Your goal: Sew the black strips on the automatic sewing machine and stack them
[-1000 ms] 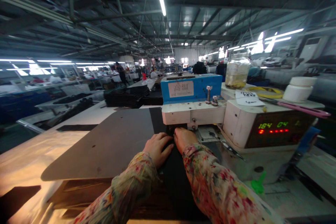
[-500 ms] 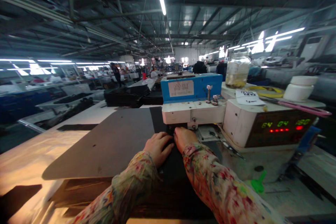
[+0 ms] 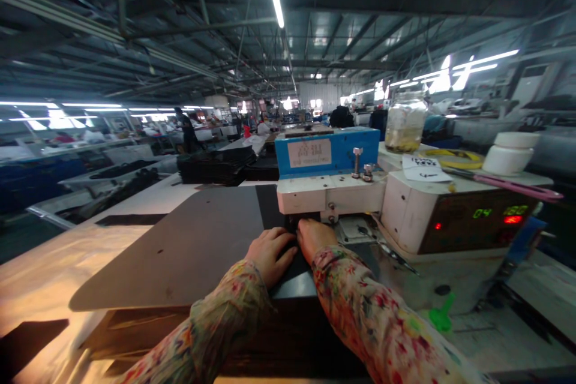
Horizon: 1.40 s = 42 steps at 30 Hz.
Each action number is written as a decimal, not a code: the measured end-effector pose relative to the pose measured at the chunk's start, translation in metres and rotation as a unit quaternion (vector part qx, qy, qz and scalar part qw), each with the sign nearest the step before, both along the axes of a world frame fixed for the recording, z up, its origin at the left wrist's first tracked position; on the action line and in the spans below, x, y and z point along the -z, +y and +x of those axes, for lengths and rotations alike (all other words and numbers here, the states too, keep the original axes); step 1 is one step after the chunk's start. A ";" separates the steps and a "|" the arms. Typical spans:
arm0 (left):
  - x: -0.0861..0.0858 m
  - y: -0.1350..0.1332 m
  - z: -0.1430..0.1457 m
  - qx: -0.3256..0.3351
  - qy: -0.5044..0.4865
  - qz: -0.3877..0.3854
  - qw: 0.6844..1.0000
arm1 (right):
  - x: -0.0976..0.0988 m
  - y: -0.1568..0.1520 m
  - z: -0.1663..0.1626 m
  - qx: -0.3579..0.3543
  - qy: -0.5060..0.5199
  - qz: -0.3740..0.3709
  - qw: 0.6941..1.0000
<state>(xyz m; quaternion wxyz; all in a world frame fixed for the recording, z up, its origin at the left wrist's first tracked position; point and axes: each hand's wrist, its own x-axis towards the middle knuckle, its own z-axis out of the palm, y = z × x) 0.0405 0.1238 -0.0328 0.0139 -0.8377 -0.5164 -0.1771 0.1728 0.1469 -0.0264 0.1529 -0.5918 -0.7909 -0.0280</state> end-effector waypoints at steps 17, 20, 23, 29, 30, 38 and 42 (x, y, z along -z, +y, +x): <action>-0.002 0.012 -0.005 -0.019 0.015 -0.008 1.000 | 0.002 0.002 0.000 -0.011 -0.002 0.031 0.999; -0.006 0.014 -0.006 -0.036 0.032 -0.018 0.999 | 0.002 0.002 -0.001 -0.009 -0.002 0.040 0.999; -0.009 0.017 -0.009 -0.049 0.046 -0.026 0.997 | 0.002 0.003 -0.001 -0.011 -0.003 0.044 0.999; -0.007 0.034 -0.013 -0.064 0.066 -0.030 0.995 | 0.004 0.004 0.000 -0.023 -0.008 0.044 0.999; -0.007 0.038 -0.015 -0.068 0.069 -0.030 0.995 | 0.005 0.004 0.001 -0.029 -0.004 0.045 0.999; -0.013 0.065 -0.052 -0.105 0.117 -0.039 0.987 | 0.015 -0.021 0.015 -0.120 0.095 0.059 0.987; -0.017 0.071 -0.069 -0.076 0.159 -0.044 0.983 | 0.019 -0.034 0.019 -0.154 0.138 0.080 0.975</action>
